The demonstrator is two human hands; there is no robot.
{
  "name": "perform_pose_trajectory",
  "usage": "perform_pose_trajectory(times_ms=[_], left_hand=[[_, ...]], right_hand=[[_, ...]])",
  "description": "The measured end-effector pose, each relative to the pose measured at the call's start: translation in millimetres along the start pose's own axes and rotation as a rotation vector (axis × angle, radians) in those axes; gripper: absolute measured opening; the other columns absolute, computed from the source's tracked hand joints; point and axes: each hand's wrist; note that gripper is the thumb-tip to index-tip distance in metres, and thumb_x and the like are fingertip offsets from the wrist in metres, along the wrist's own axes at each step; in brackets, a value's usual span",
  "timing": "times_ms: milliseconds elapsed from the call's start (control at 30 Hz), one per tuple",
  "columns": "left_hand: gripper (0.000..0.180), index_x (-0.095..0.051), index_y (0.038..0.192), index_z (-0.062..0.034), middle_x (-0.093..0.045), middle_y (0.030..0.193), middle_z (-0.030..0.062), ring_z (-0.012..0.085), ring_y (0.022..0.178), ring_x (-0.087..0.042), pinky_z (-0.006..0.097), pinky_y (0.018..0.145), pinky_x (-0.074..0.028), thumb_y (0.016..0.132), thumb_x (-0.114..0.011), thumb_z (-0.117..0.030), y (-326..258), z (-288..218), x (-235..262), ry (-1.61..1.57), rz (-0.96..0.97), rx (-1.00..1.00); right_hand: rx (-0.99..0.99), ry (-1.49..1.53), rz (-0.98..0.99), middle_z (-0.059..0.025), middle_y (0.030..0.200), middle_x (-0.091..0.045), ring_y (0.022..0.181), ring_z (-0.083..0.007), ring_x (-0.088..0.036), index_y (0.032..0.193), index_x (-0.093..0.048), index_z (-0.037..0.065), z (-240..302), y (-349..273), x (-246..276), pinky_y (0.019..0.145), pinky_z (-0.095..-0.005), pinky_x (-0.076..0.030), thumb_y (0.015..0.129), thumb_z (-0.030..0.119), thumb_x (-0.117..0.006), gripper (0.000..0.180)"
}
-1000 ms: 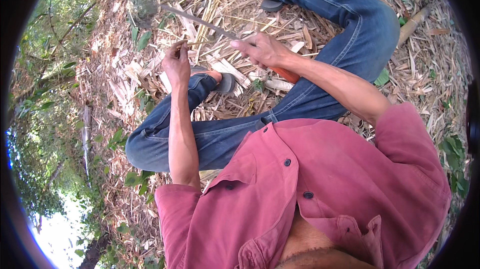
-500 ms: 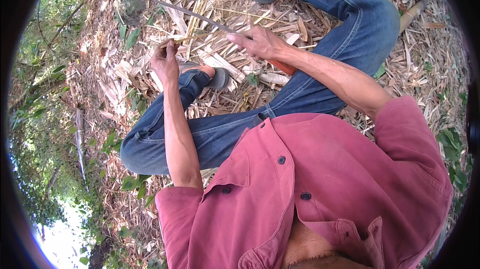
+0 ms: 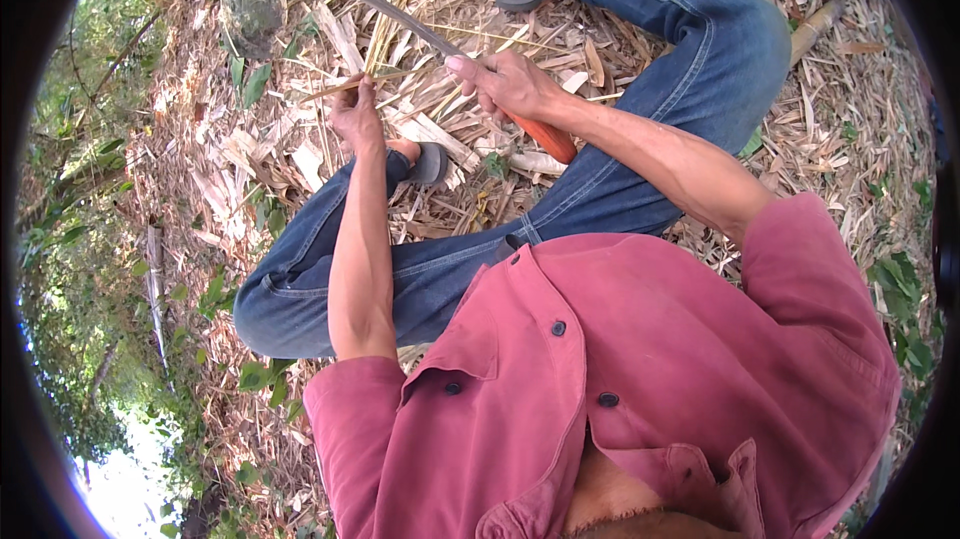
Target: The person sits on the forest floor and uses a large machete to repeatedly shave and sharpen thin wooden sticks. They hold the sticks in one hand and draw the blade along them to create fine shavings, occasionally adjusting their grip or the stick's position.
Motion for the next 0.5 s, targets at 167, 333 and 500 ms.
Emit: perform_pose_trajectory(times_ms=[167, 333, 500], left_hand=[[0.016, -0.063, 0.097, 0.006, -0.066, 0.08, 0.0065, 0.0101, 0.068, -0.058, 0.022, 0.062, -0.047, 0.086, -0.065, -0.006, 5, 53, -32, -0.053, -0.028, 0.066], [0.017, -0.061, 0.092, 0.0048, -0.065, 0.076, 0.0078, 0.0103, 0.063, -0.057, 0.024, 0.058, -0.044, 0.091, -0.057, -0.012, 20, 73, -44, 0.053, -0.072, 0.034], [0.022, -0.058, 0.108, -0.0011, -0.062, 0.077, 0.0053, 0.012, 0.066, -0.057, 0.026, 0.058, -0.047, 0.097, -0.047, -0.017, 46, -17, -38, 0.046, 0.152, 0.083]], right_hand=[[0.023, 0.04, -0.035, -0.0048, 0.05, -0.051, 0.045, -0.0129, -0.054, 0.077, -0.062, -0.004, -3, 0, 3, 0.043, -0.0266, -0.046, 0.083, 0.067, -0.049, 0.073], [0.037, 0.047, -0.029, -0.0052, 0.051, -0.052, 0.045, -0.0125, -0.054, 0.076, -0.061, -0.005, 4, -2, 1, 0.044, -0.0272, -0.046, 0.083, 0.067, -0.05, 0.073], [0.113, -0.1, -0.093, -0.0032, 0.053, -0.053, 0.047, -0.0112, -0.053, 0.075, -0.063, 0.0, 0, 5, 8, 0.046, -0.0277, -0.043, 0.087, 0.064, -0.046, 0.067]])
Point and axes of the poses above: each hand's wrist, its own y-axis towards the middle knuckle, its own x-axis out of the back of the hand, z = x × y
